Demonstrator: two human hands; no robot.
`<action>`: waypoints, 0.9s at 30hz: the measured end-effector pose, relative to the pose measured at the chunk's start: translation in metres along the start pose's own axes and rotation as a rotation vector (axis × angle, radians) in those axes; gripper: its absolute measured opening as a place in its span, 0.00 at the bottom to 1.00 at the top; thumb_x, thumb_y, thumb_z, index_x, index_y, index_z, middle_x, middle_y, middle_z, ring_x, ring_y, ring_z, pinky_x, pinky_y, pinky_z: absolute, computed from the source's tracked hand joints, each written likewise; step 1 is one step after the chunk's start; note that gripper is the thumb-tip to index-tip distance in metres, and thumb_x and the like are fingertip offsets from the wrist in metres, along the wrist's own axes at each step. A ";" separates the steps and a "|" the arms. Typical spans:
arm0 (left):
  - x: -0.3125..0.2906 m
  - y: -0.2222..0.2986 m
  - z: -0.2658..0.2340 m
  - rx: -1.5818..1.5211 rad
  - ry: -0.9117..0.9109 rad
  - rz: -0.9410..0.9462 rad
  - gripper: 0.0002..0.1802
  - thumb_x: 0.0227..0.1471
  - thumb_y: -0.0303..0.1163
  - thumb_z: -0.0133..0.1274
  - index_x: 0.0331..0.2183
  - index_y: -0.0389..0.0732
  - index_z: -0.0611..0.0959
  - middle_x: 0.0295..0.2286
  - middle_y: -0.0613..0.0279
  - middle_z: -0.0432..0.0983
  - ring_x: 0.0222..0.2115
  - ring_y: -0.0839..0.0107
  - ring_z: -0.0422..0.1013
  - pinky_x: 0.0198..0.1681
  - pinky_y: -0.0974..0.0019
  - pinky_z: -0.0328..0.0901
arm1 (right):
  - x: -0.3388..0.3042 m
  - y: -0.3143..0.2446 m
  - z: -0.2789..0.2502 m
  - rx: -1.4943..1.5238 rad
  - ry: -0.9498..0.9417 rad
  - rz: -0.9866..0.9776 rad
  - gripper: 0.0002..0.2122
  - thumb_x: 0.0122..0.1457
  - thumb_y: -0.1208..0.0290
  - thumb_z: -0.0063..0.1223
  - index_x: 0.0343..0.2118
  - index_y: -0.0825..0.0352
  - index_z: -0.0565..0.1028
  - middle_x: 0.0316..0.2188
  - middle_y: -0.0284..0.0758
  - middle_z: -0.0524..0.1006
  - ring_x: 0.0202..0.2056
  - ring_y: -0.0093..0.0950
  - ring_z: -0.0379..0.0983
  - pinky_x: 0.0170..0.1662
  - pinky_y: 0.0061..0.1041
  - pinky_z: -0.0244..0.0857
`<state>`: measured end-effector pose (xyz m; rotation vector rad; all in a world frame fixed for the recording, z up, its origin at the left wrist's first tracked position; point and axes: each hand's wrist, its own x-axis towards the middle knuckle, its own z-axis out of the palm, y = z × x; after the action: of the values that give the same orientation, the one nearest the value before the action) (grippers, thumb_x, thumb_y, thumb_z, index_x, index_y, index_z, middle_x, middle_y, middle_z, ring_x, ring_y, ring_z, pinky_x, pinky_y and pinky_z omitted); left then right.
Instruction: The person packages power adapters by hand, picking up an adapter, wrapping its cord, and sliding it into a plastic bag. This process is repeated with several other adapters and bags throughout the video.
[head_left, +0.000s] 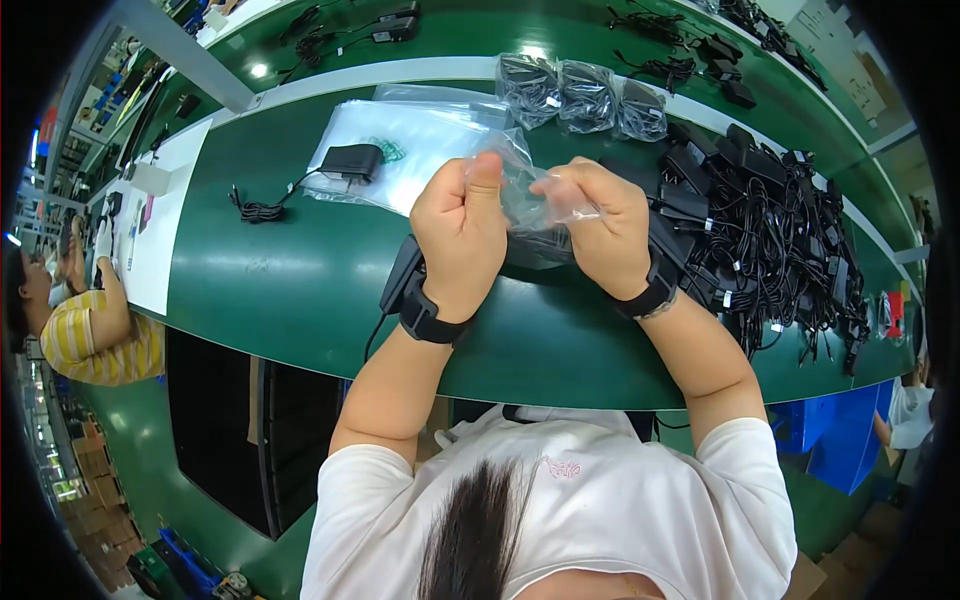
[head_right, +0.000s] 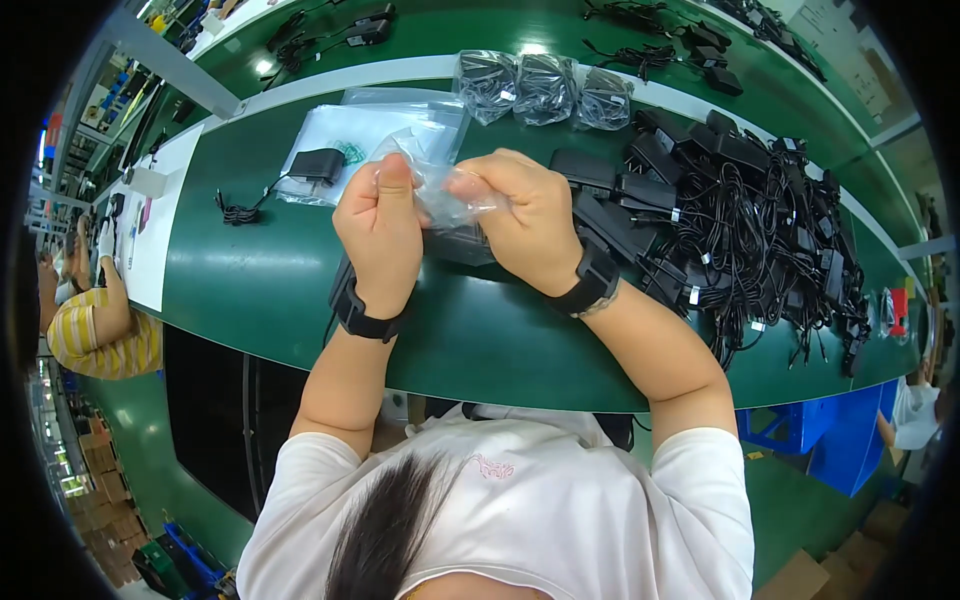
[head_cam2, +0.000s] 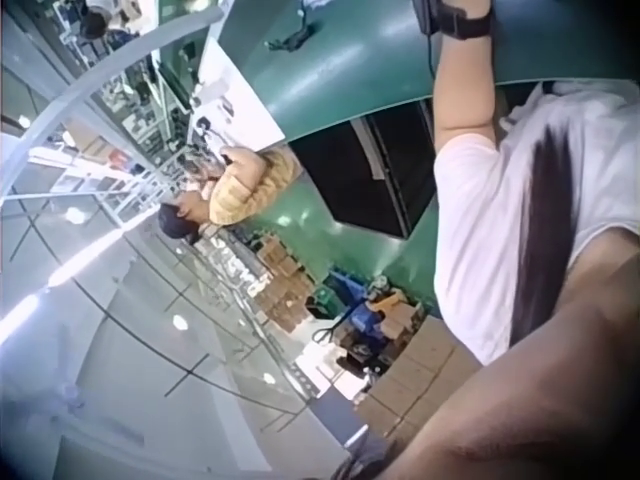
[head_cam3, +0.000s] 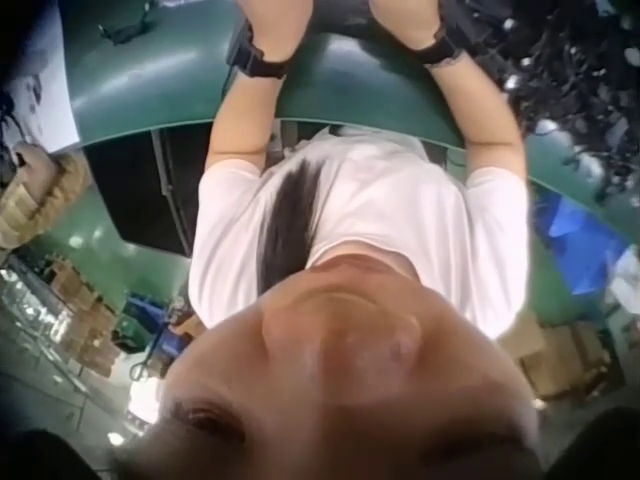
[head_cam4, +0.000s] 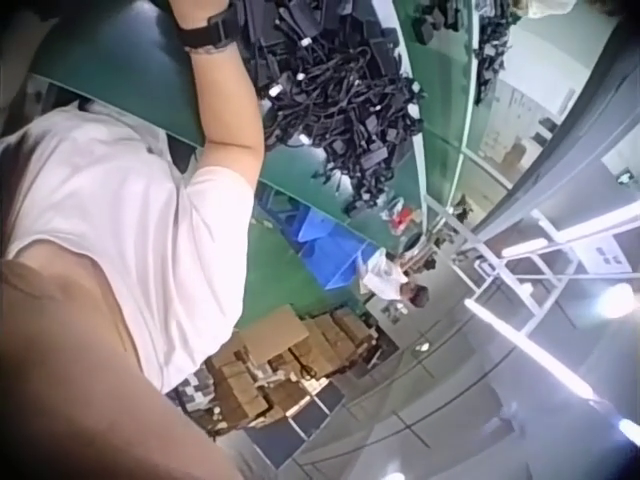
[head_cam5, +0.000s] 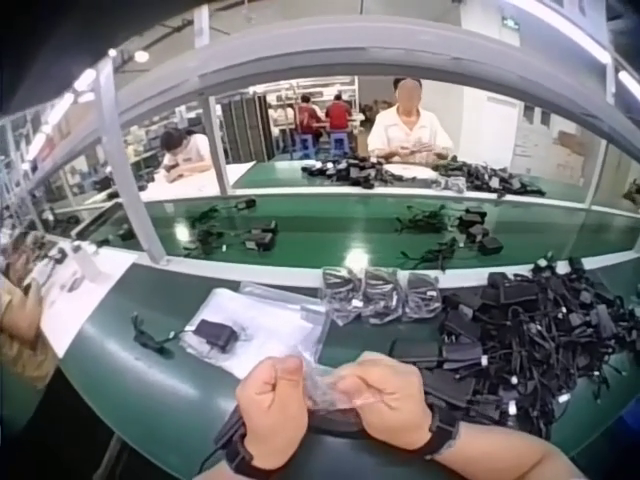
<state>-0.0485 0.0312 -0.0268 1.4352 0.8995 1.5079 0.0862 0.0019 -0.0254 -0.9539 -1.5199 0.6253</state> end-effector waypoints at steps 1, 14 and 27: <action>0.000 0.002 0.002 -0.005 0.004 -0.001 0.18 0.55 0.40 0.46 0.20 0.37 0.72 0.13 0.71 0.64 0.13 0.84 0.60 0.15 0.79 0.54 | -0.002 0.000 0.002 0.057 0.073 0.047 0.08 0.57 0.71 0.46 0.29 0.71 0.74 0.20 0.29 0.70 0.18 0.14 0.63 0.22 0.12 0.56; 0.003 -0.008 -0.001 0.023 -0.150 -0.165 0.19 0.48 0.40 0.55 0.15 0.36 0.74 0.13 0.68 0.69 0.15 0.81 0.63 0.18 0.77 0.57 | 0.003 0.006 -0.005 -0.042 0.051 0.142 0.09 0.59 0.69 0.44 0.30 0.70 0.73 0.20 0.28 0.70 0.16 0.13 0.63 0.19 0.12 0.57; 0.000 0.000 -0.002 0.103 -0.074 -0.038 0.15 0.52 0.39 0.50 0.31 0.35 0.78 0.16 0.66 0.71 0.16 0.81 0.67 0.20 0.78 0.60 | 0.038 -0.007 -0.060 0.620 -0.147 0.001 0.13 0.59 0.63 0.43 0.34 0.70 0.71 0.31 0.36 0.75 0.34 0.24 0.71 0.41 0.22 0.63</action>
<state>-0.0502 0.0315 -0.0268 1.5297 0.9653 1.3889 0.1436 0.0224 0.0120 -0.4390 -1.3246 1.1044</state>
